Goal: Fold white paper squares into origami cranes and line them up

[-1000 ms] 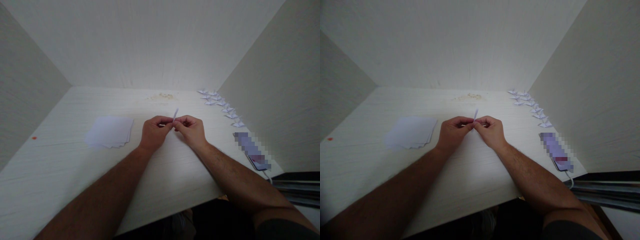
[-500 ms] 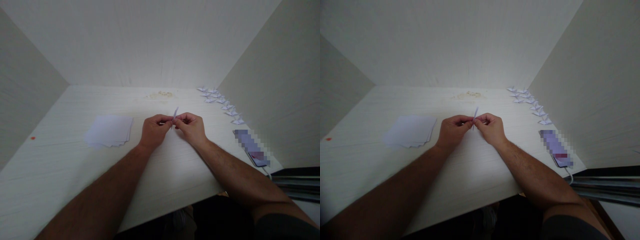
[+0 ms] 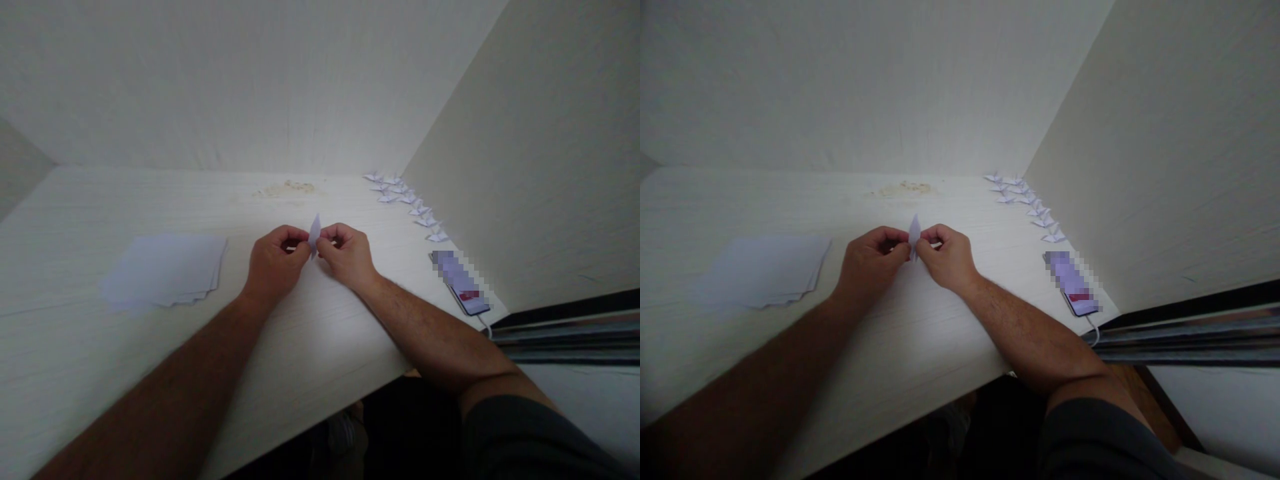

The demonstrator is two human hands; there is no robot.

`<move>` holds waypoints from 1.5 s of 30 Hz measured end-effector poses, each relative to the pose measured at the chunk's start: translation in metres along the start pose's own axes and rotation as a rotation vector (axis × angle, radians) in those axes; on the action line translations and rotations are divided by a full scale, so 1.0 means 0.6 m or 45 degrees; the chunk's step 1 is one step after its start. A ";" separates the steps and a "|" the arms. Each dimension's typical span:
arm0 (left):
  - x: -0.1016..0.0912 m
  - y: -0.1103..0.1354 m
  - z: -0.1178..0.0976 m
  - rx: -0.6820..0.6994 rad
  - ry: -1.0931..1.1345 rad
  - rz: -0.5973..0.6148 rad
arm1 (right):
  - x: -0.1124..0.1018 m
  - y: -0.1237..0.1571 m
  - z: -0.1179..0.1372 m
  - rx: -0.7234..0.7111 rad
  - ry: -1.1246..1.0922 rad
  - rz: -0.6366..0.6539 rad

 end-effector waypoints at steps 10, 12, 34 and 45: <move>0.003 0.001 0.004 0.016 -0.110 0.019 | -0.004 0.000 0.001 -0.114 0.119 -0.033; 0.005 0.001 0.006 0.031 -0.114 0.039 | -0.004 0.001 -0.001 -0.121 0.113 -0.031; 0.009 0.005 0.010 0.064 -0.027 0.106 | -0.002 -0.003 -0.013 -0.199 -0.155 -0.064; 0.010 0.005 0.017 0.086 -0.007 0.127 | -0.002 -0.004 -0.013 -0.154 -0.207 -0.031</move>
Point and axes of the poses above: each hand's wrist, its own y-axis away from the middle knuckle, its own x-axis out of the palm, z = x × y, the point moved 2 cm from there along -y, towards the middle knuckle, and after that the axes turned 10 degrees about y, right-handed, at the moved point
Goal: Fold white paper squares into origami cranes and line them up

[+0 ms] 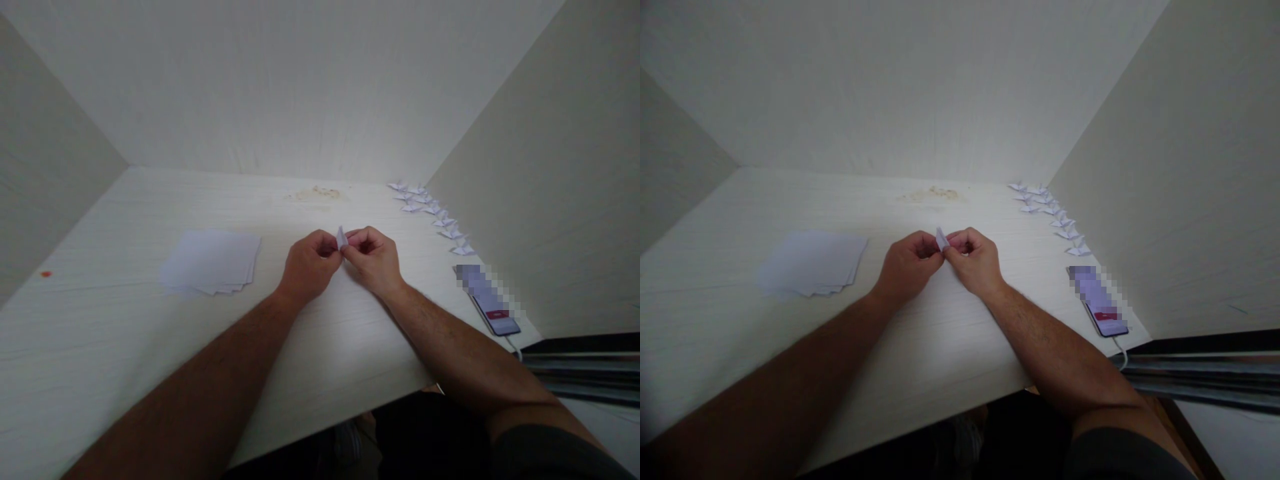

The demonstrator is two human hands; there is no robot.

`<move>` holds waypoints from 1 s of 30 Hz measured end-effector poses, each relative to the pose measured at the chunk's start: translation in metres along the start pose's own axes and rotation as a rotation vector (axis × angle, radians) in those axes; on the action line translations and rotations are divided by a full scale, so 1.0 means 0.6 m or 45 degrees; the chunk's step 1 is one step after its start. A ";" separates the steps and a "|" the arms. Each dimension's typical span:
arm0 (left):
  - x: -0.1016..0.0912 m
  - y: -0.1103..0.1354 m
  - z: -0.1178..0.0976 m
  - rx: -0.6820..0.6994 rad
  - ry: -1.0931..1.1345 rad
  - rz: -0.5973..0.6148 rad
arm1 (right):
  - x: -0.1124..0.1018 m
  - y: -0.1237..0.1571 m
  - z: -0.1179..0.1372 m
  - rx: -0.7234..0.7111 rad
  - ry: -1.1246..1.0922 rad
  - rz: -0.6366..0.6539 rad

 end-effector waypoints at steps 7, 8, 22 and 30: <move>0.001 0.000 0.005 0.002 0.047 -0.010 | 0.002 -0.001 0.002 0.098 0.006 -0.021; 0.001 0.000 0.005 0.004 0.046 -0.011 | 0.002 -0.001 0.001 0.111 0.009 -0.014; 0.000 0.001 0.008 -0.055 0.108 -0.038 | 0.001 0.001 -0.001 0.059 -0.013 -0.031; -0.003 0.002 0.003 -0.084 0.114 -0.058 | 0.002 0.000 -0.006 0.021 -0.031 -0.018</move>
Point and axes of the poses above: each hand's wrist, its own y-axis away from the middle knuckle, its own x-axis out of the palm, z = x × y, the point moved 2 cm from there along -y, towards the middle knuckle, and after that the axes turned 10 degrees about y, right-handed, at the moved point
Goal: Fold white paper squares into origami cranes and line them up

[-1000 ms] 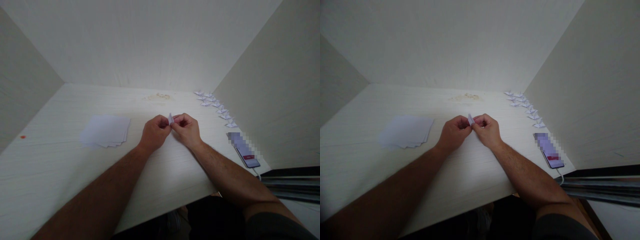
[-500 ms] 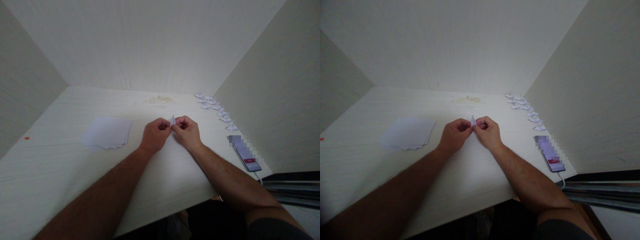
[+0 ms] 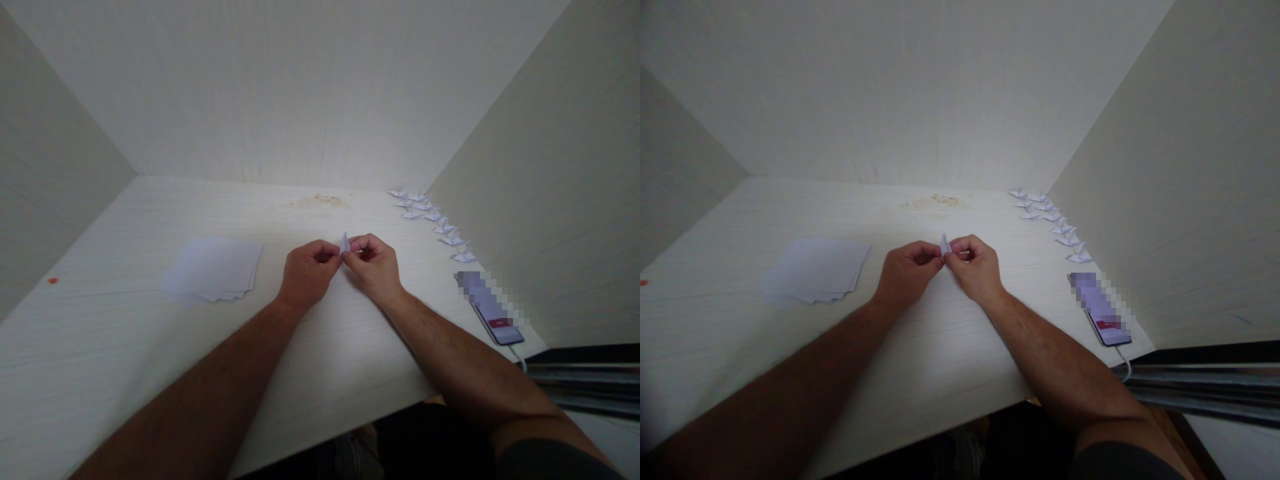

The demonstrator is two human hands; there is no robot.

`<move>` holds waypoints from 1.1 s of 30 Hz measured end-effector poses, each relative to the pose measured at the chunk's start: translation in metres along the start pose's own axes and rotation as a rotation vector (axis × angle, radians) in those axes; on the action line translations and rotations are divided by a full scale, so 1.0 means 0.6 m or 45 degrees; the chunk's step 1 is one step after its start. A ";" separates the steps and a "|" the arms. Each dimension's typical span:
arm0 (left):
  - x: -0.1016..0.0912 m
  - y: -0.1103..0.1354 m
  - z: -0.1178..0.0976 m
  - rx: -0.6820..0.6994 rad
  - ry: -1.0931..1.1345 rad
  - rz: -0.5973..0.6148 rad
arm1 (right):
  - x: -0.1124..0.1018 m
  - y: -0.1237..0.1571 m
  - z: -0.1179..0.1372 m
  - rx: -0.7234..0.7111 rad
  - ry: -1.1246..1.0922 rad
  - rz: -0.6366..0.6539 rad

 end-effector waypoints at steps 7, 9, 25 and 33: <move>0.000 0.000 0.002 -0.003 -0.009 0.008 | 0.001 -0.001 -0.003 -0.028 0.004 0.009; 0.000 0.000 0.001 -0.004 -0.008 0.009 | 0.001 -0.001 -0.003 -0.031 -0.005 0.028; 0.000 -0.002 0.000 0.012 0.120 0.066 | 0.000 0.001 0.005 -0.021 -0.029 0.035; 0.000 -0.003 0.002 -0.002 0.131 0.072 | 0.000 0.000 0.007 -0.064 -0.049 0.039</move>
Point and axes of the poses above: each hand's wrist, its own y-axis away from the middle knuckle, its own x-axis out of the palm, z = x × y, the point moved 2 cm from there along -y, towards the middle knuckle, and after that the axes turned 10 degrees about y, right-handed, at the moved point
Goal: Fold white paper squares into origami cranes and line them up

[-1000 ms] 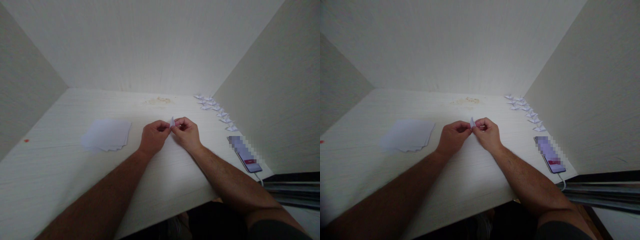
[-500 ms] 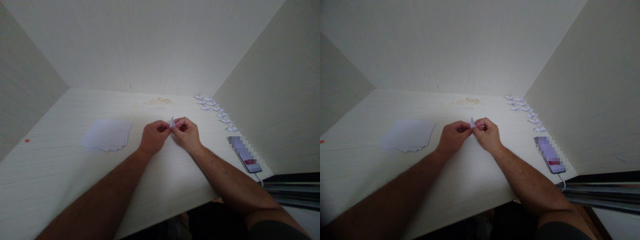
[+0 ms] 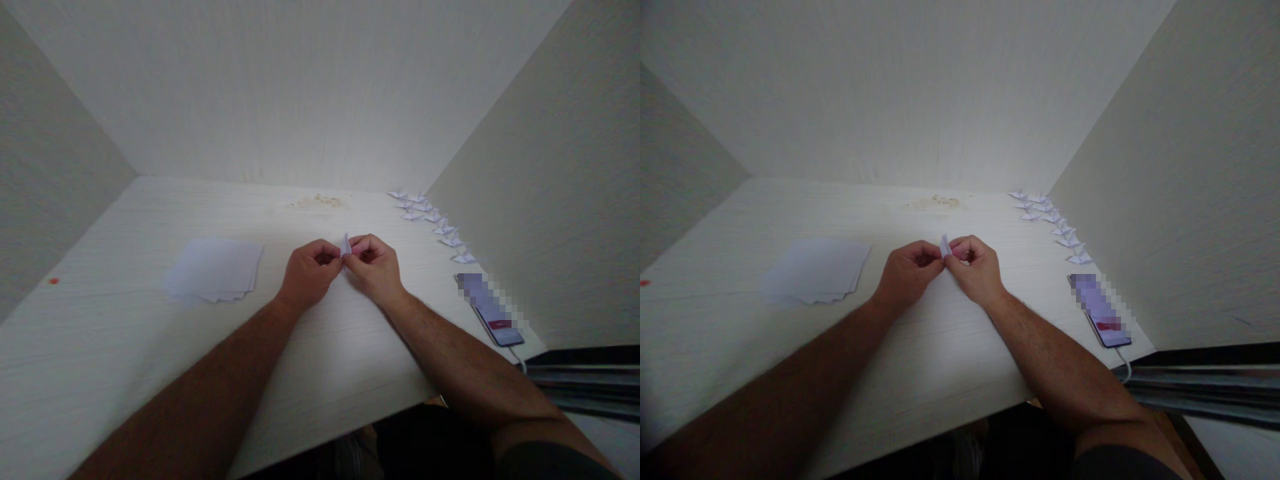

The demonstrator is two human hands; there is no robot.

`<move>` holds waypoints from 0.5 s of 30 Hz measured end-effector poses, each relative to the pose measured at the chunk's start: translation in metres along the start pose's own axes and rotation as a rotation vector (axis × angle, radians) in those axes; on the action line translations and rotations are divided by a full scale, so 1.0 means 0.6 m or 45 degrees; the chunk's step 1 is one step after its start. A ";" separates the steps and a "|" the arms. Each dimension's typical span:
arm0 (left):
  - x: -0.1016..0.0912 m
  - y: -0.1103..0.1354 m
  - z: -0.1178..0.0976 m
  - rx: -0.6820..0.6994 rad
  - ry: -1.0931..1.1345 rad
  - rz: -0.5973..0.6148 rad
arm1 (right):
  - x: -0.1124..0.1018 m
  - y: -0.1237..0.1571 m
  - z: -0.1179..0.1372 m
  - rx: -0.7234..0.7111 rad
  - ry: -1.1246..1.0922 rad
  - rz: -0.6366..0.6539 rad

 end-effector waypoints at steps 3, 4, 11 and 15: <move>0.000 0.000 -0.001 0.001 -0.011 -0.003 | 0.000 -0.001 0.002 -0.007 0.028 -0.012; 0.000 0.000 -0.002 0.002 -0.008 0.001 | 0.000 -0.001 0.003 -0.007 0.026 -0.010; 0.001 0.001 -0.002 -0.008 0.045 0.024 | -0.001 -0.002 0.006 -0.014 -0.006 0.011; 0.001 0.001 -0.002 0.013 0.046 0.031 | 0.000 -0.002 0.007 -0.011 -0.045 0.009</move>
Point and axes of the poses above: each hand's wrist, its own y-axis away from the middle knuckle, its own x-axis out of the palm, z = x × y, the point moved 2 cm from there along -y, towards the middle knuckle, and after that the axes turned 10 degrees about y, right-handed, at the moved point
